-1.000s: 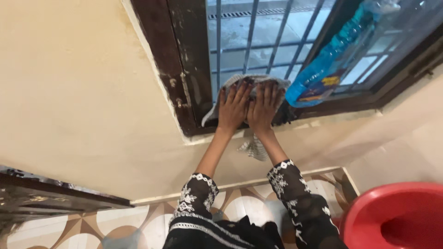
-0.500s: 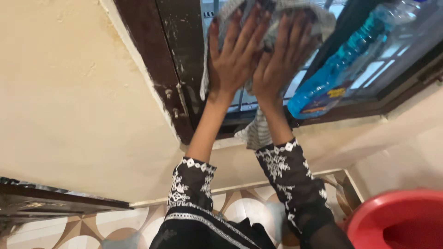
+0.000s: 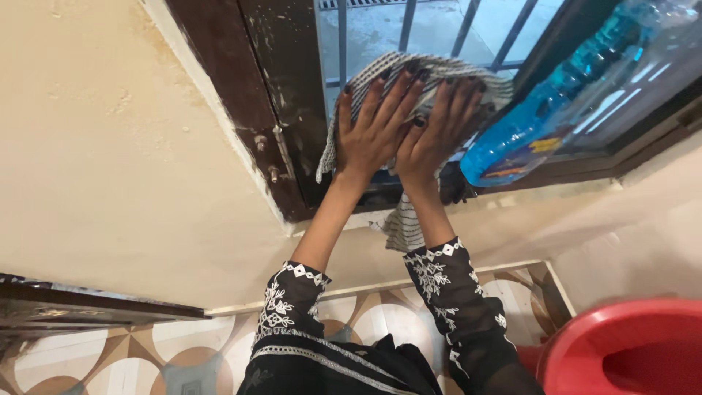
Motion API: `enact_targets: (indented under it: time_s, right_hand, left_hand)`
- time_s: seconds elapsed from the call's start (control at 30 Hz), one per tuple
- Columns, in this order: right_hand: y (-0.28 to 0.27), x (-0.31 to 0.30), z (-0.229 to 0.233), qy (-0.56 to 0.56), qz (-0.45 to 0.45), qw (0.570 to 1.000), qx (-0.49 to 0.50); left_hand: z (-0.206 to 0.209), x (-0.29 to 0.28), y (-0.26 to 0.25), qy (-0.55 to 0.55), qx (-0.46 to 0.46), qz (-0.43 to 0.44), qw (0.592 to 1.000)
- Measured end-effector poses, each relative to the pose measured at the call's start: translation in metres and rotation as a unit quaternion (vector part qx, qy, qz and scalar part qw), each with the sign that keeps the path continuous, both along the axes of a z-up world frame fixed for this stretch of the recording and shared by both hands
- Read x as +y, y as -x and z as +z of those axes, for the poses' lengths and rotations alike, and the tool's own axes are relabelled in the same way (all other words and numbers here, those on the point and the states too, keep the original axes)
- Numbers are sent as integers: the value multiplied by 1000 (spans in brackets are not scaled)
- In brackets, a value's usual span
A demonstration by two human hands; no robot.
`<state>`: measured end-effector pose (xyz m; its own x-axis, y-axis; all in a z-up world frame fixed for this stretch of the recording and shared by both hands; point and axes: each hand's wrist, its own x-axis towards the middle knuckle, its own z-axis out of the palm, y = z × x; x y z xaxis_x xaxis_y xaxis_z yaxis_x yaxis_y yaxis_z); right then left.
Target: The person cleans a window with a metal grille using a striped cloth. They wipe the frame and glass, then spray a blue cleaning liquid onto the window and continue wiping the surface.
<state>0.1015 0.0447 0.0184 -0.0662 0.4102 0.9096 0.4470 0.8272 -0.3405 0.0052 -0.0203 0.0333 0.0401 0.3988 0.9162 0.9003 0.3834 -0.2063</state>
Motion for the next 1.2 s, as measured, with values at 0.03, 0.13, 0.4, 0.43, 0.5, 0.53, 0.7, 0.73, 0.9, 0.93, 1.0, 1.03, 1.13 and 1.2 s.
enact_targets:
  time_s: [0.03, 0.13, 0.4, 0.43, 0.5, 0.53, 0.7, 0.73, 0.9, 0.93, 1.0, 1.03, 1.13, 1.2]
  right_hand:
    - [-1, 2, -10, 0, 1, 1000, -11]
    - [-6, 9, -42, 4, 2, 999, -52]
    - [-46, -29, -113, 61, 63, 978, -188]
    - [-45, -31, -106, 41, 57, 979, -189]
    - [-43, -30, -80, 3, 45, 980, -193]
    - [-39, -26, -60, -11, 41, 981, -189]
    - [-14, -5, 58, -25, 35, 992, -117]
    - [-12, -4, 72, -38, 20, 994, -104]
    - [1, -4, 75, -65, -35, 997, -21]
    - [2, -2, 70, -58, -33, 998, -12]
    - [2, -3, 58, -38, -25, 999, 4]
    - [4, -3, 53, -40, -24, 999, 13]
    - [3, -2, 40, -44, -24, 998, 31]
    - [4, -1, 30, -44, -27, 998, 36]
  left_hand:
    - [-9, 2, 0, 4, -2, 0, 1000]
    - [-39, 0, 2, 34, -22, -26, 999]
    - [-111, -30, -3, 152, -50, -51, 986]
    - [-105, -32, -1, 164, -62, -63, 982]
    - [-80, -35, 4, 133, -66, -90, 985]
    - [-61, -31, 7, 90, -58, -105, 989]
    - [46, 6, 8, -40, -67, -86, 993]
    - [58, 10, 5, -57, -65, -80, 993]
    - [67, 17, -4, -121, -49, -57, 990]
    - [64, 19, -4, -105, -49, -56, 992]
    - [55, 18, -3, -69, -53, -51, 995]
    - [52, 18, -3, -64, -49, -44, 996]
    - [41, 19, -6, -53, -39, -33, 997]
    - [31, 19, -7, -47, -31, -33, 998]
